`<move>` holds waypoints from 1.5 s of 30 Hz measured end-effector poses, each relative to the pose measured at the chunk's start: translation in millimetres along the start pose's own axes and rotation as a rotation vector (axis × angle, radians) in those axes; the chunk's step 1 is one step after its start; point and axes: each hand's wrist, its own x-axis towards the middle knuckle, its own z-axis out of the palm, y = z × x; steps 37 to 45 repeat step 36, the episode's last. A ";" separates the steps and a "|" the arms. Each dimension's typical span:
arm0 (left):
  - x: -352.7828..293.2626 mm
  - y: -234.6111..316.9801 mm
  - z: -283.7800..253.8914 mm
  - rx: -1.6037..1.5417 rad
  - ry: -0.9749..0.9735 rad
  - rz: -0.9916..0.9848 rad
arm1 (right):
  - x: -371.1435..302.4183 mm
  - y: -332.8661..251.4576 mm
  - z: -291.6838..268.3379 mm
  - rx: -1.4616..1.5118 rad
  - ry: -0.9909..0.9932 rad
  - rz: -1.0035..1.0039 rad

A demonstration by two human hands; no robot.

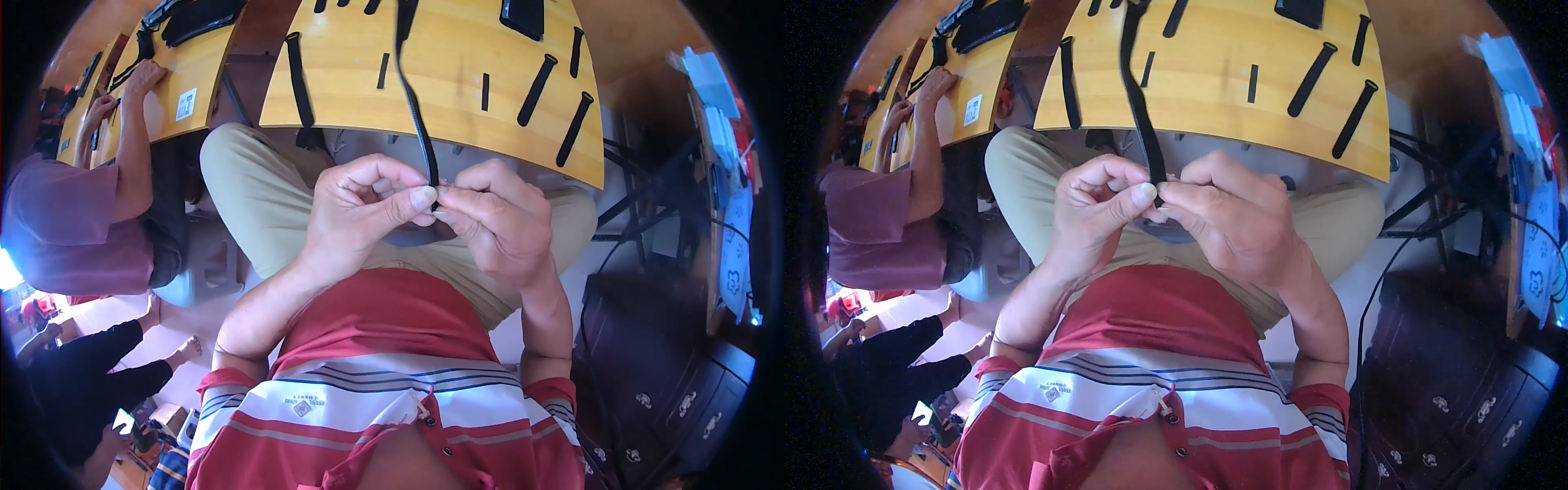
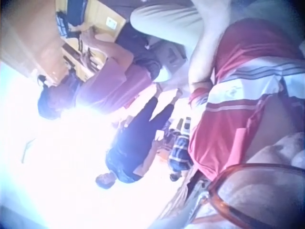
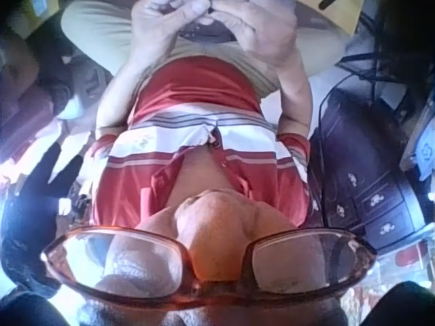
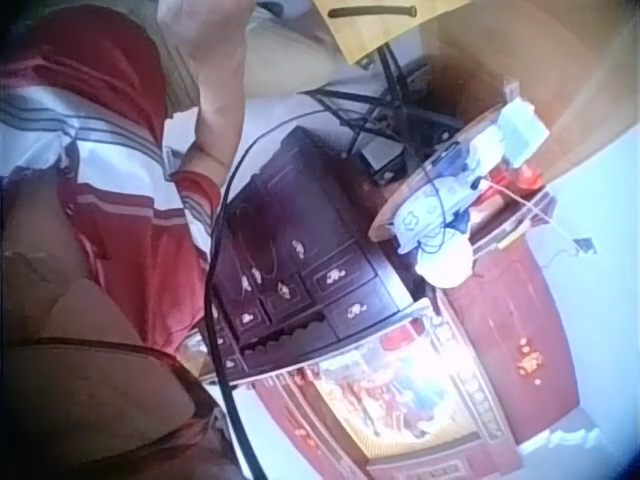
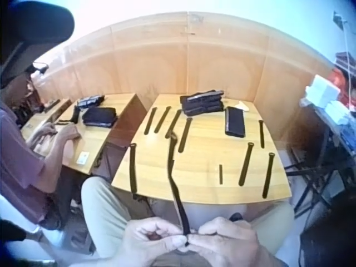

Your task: The recorder is assembling black rubber or plastic straps by attaching small grey components to them while sitting at a manufacturing workbench.

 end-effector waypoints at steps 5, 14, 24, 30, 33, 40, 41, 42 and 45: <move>4.1 -4.9 0.4 0.013 0.023 -0.049 | -3.7 1.8 -3.2 -0.077 -0.025 0.015; 7.4 -9.9 5.0 0.050 -0.021 -0.049 | -10.7 7.3 -7.3 -0.093 -0.018 0.002; 7.8 -8.0 3.7 0.079 -0.068 -0.072 | -12.6 8.1 -4.9 -0.021 0.070 0.119; 7.6 -2.2 -0.7 0.160 -0.175 -0.138 | -7.9 13.7 -19.0 0.020 0.056 0.106; 7.6 -4.5 0.0 0.149 -0.209 -0.108 | -3.0 15.1 -29.4 0.046 -0.098 0.085; 8.7 -5.9 2.2 0.142 -0.234 -0.051 | -0.6 13.8 -30.6 0.215 -0.129 0.213; 8.7 -5.9 2.2 0.142 -0.234 -0.051 | -0.6 13.8 -30.6 0.215 -0.129 0.213; 8.7 -5.9 2.2 0.142 -0.234 -0.051 | -0.6 13.8 -30.6 0.215 -0.129 0.213; 8.7 -5.9 2.2 0.142 -0.234 -0.051 | -0.6 13.8 -30.6 0.215 -0.129 0.213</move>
